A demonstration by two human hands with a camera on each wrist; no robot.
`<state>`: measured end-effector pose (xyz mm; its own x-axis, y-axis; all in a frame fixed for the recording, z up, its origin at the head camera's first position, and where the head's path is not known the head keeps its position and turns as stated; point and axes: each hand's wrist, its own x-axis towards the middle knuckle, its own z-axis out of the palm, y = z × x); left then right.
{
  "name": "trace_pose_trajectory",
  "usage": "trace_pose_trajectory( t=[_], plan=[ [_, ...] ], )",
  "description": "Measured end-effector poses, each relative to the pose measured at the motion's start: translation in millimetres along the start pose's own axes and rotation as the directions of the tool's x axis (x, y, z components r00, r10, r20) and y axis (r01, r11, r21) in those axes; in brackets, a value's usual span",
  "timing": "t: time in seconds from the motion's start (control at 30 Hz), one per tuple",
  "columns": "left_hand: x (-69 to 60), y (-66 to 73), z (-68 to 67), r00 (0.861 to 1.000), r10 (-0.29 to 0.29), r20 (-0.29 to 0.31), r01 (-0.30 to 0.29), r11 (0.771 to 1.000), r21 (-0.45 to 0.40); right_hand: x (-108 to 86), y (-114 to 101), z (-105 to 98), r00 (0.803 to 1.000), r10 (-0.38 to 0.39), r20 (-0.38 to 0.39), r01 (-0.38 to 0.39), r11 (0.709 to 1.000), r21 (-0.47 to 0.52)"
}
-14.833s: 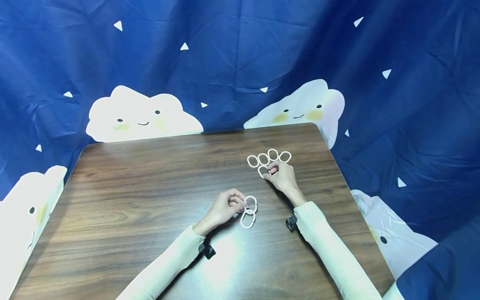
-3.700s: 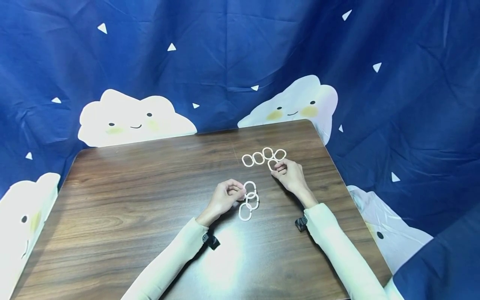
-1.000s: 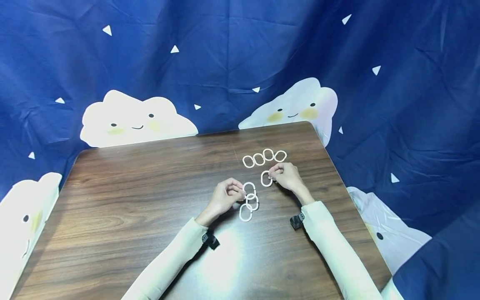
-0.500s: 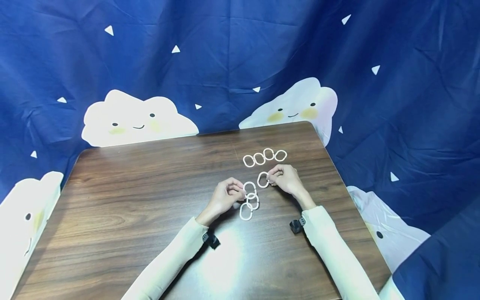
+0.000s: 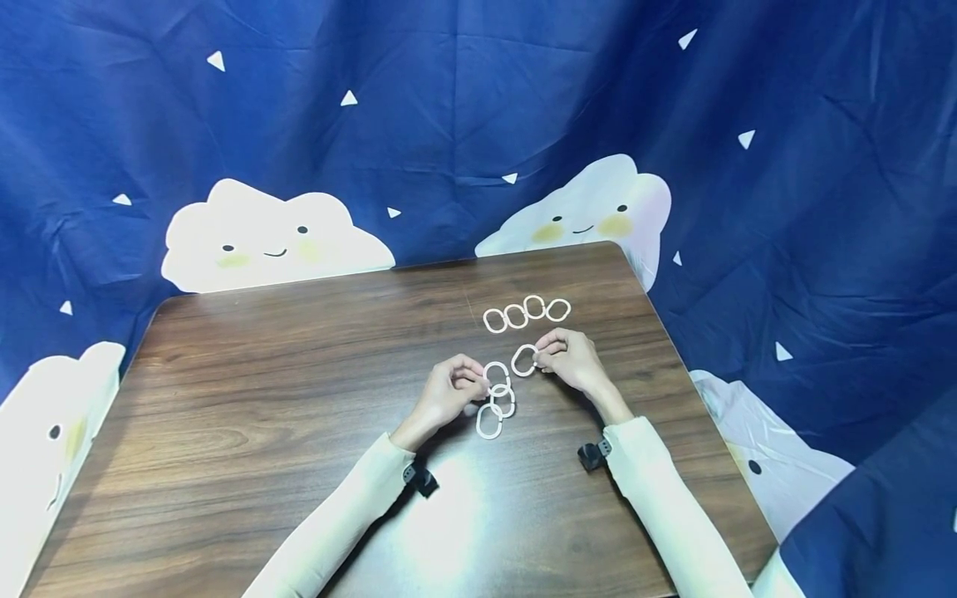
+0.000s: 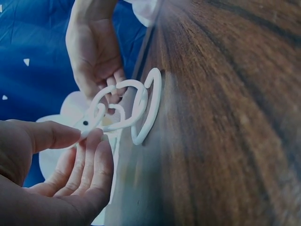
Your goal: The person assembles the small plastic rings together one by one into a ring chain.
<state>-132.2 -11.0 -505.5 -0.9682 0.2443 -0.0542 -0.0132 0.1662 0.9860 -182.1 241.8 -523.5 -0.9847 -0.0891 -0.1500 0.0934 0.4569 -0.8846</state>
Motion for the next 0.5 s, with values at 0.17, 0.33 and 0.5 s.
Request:
trace_pose_trajectory(
  t=[0.17, 0.33, 0.5],
  plan=[
    [-0.3, 1.7, -2.3, 1.0, 0.005, 0.002, -0.005, 1.0, -0.006, -1.7, -2.5, 0.1, 1.0, -0.009, 0.0, 0.009, 0.999, 0.044],
    [-1.1, 2.7, -1.9, 1.0, 0.006, -0.002, -0.006, 1.0, 0.009, -2.9, -5.5, -0.8, 1.0, -0.012, 0.009, 0.011, 0.993, 0.114],
    [-1.2, 2.9, -1.9, 1.0, 0.001, -0.003, -0.001, 1.0, -0.002, -5.3, -8.0, -1.6, 1.0, -0.02, 0.023, 0.016, 0.986, 0.168]
  ],
)
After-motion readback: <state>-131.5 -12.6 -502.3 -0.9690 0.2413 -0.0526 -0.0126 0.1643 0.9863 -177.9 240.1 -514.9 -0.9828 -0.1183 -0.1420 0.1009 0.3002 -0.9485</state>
